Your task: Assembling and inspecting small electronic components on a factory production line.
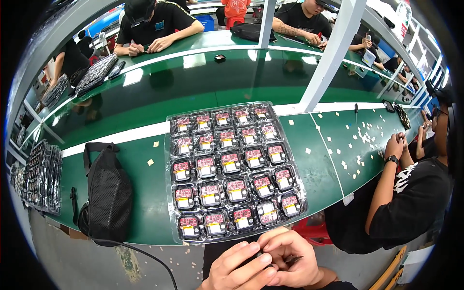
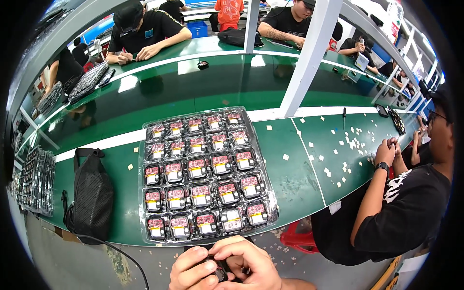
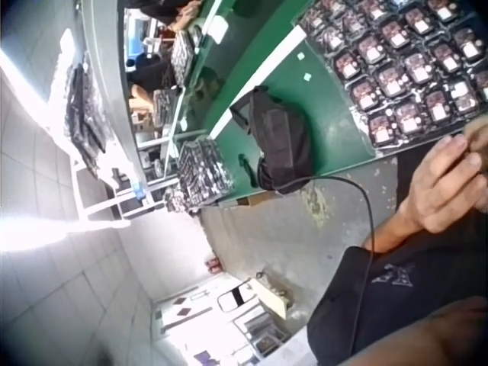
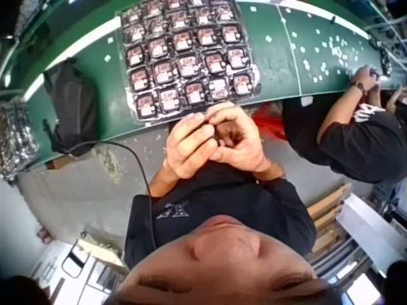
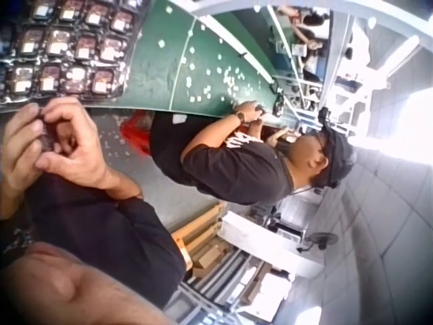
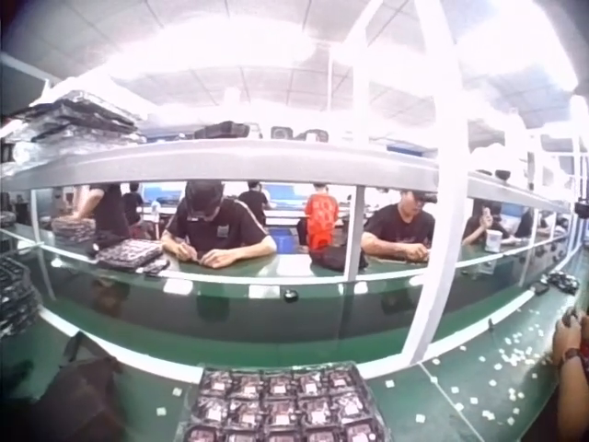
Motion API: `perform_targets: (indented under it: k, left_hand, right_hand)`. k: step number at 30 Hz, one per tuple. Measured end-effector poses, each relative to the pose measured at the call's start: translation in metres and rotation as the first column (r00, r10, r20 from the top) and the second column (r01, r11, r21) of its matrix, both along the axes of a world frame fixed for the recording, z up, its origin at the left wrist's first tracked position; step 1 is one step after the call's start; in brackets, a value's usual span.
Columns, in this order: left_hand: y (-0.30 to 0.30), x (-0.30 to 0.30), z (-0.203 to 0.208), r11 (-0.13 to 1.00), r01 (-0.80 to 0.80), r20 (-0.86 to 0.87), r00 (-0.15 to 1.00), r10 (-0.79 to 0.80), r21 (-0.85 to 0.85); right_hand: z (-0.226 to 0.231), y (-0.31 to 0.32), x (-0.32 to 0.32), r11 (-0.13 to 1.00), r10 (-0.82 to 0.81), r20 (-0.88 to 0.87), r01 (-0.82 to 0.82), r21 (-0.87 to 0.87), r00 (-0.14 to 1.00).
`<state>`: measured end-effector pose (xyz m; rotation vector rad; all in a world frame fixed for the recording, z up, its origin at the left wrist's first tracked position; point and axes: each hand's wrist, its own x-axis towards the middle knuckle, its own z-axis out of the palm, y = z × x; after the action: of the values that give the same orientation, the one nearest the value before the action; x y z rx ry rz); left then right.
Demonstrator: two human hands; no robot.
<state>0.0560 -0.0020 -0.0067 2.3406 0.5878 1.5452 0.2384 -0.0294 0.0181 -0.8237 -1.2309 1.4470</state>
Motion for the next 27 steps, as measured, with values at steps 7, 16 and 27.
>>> perform_targets:
  k: [7, 16, 27]
  left_hand:
    - [-0.008, -0.001, 0.002, 0.960, -0.095, 0.145, 0.980, 0.137, -0.265]
    - [-0.007, -0.007, -0.015, 0.568, 0.591, 0.749, 0.658, 0.072, -0.573]
    - [-0.009, -0.002, -0.005, 0.522, 0.462, 0.635, 0.741, 0.216, -0.717]
  right_hand:
    - [-0.009, 0.000, -0.005, 0.999, -0.044, 0.002, 0.044, 0.003, 0.999]
    - [0.008, 0.013, -0.007, 0.818, -0.504, 0.663, 0.062, 0.571, 0.554]
    - [-0.001, 0.023, -0.003, 0.599, -0.660, 0.572, -0.118, 0.792, 0.487]
